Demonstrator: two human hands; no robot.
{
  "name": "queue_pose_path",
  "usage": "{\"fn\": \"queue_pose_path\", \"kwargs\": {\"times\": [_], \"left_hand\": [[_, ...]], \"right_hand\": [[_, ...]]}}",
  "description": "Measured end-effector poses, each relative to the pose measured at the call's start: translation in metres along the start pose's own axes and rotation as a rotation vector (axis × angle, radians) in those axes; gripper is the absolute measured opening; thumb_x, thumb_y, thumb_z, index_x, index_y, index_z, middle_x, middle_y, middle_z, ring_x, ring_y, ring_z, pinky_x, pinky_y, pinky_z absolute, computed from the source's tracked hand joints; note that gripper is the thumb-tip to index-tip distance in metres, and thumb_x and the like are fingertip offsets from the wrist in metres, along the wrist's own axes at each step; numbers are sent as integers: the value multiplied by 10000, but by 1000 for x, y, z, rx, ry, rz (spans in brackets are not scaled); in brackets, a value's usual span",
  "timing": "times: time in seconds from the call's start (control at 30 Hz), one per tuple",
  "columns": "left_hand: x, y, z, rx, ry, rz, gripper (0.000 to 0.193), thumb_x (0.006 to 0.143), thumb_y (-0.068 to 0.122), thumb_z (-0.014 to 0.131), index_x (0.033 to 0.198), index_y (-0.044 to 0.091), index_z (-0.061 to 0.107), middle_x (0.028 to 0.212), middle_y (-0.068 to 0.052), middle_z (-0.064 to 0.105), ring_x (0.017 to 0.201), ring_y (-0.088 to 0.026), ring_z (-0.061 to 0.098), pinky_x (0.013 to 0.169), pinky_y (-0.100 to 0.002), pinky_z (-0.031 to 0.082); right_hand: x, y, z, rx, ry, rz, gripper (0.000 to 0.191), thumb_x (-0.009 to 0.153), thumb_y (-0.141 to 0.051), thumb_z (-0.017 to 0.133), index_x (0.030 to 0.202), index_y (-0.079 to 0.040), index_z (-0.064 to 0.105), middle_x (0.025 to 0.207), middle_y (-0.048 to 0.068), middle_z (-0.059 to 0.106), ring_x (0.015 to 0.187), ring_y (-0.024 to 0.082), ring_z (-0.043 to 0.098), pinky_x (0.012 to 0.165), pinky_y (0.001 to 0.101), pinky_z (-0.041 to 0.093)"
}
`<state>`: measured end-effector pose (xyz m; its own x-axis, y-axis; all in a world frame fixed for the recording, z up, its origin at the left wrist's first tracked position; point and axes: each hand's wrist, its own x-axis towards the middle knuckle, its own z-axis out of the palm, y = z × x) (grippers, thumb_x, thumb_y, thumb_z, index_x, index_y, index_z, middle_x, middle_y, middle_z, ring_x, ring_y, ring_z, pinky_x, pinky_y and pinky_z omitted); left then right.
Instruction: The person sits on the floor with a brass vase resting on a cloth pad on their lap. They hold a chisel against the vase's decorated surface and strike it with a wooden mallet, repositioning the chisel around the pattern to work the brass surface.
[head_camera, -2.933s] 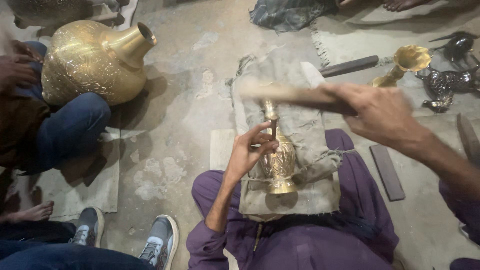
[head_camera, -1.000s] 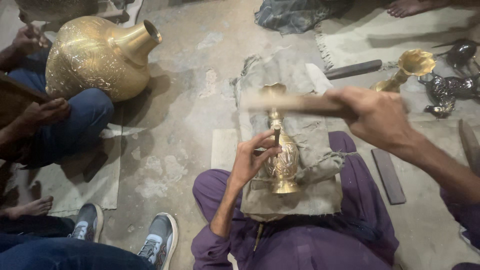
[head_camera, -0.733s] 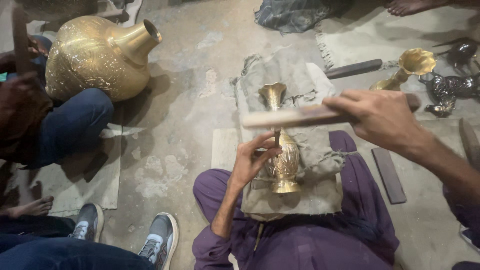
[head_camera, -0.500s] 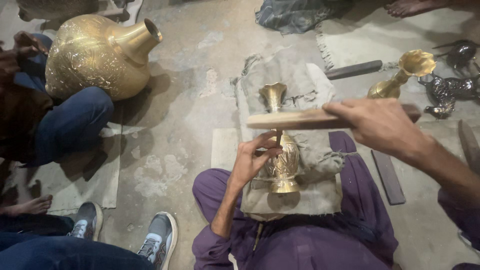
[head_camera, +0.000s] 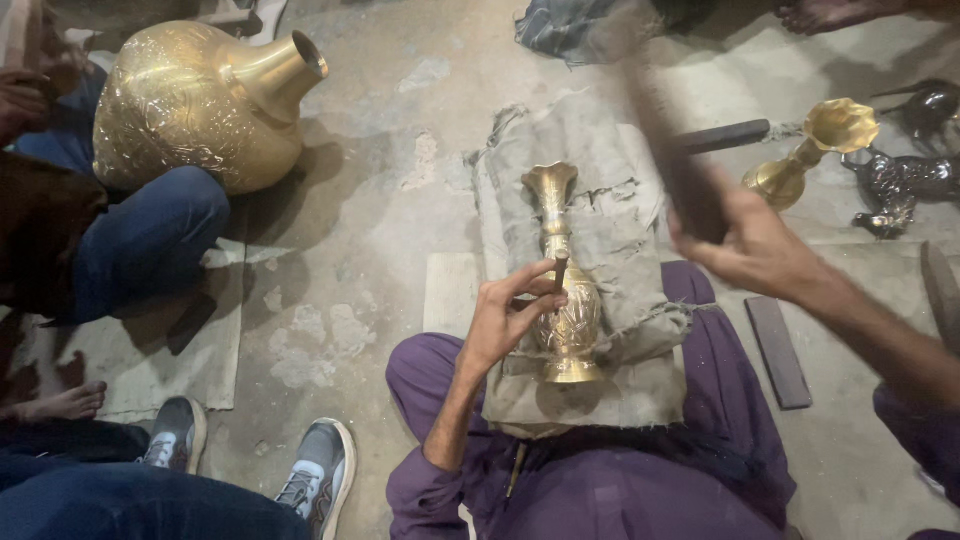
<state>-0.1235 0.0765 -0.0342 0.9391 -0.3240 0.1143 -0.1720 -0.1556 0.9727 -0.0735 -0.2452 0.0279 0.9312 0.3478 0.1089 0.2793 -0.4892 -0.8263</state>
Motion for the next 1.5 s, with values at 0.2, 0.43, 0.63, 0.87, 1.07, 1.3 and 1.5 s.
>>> {"fn": "queue_pose_path", "kwargs": {"times": [0.2, 0.43, 0.63, 0.87, 1.07, 1.3, 1.5], "left_hand": [[-1, 0, 0, 20, -3, 71, 470, 929, 22, 722, 1382, 35, 602, 1075, -141, 790, 978, -192, 784, 807, -320, 672], [-1, 1, 0, 47, -6, 54, 451, 912, 19, 750, 1349, 31, 639, 1084, -156, 791, 989, -200, 783, 815, -329, 672], [-1, 2, 3, 26, 20, 9, 461, 891, 46, 780, 1335, 36, 655, 1054, -151, 799, 962, -198, 783, 794, -329, 666], [-5, 0, 3, 19, 20, 9, 469, 905, 82, 774, 1356, 54, 647, 1061, -147, 799, 949, -186, 790, 790, -323, 665], [-4, -4, 4, 43, 29, 45, 471, 906, 85, 779, 1358, 56, 649, 1051, -143, 804, 920, -180, 794, 792, -322, 664], [-7, -11, 3, -23, 12, 23, 491, 906, 54, 759, 1379, 69, 628, 1093, -140, 791, 941, -185, 789, 783, -328, 677], [-11, -17, 4, -2, 37, 38, 484, 917, 50, 769, 1382, 77, 637, 1089, -147, 801, 948, -201, 799, 797, -335, 690]], "right_hand": [[-2, -7, -4, -551, 48, -18, 473, 908, -175, 649, 1380, -209, 627, 1032, 76, 763, 721, 188, 701, 599, 365, 599], [-3, -20, -6, -764, -192, 111, 473, 962, -66, 614, 1414, -204, 601, 1185, 71, 734, 854, 222, 760, 693, 366, 644], [0, -30, -8, -414, -218, 6, 610, 851, 5, 588, 1449, -108, 543, 1255, 128, 675, 1021, 276, 706, 838, 389, 603], [-1, -34, -7, -360, -164, 220, 528, 923, -75, 636, 1423, -224, 556, 1212, 38, 703, 1025, 237, 718, 897, 414, 595], [0, -23, -6, -432, -55, -26, 468, 982, -138, 643, 1429, -210, 523, 1093, 4, 717, 919, 176, 705, 791, 360, 612], [2, -16, -4, -848, -133, 5, 425, 960, -160, 636, 1365, -282, 587, 1090, -26, 739, 746, 143, 697, 589, 335, 586], [1, -15, 3, -958, -285, 31, 505, 917, -103, 647, 1387, -279, 596, 1074, -19, 728, 744, 142, 693, 557, 335, 598]]}}
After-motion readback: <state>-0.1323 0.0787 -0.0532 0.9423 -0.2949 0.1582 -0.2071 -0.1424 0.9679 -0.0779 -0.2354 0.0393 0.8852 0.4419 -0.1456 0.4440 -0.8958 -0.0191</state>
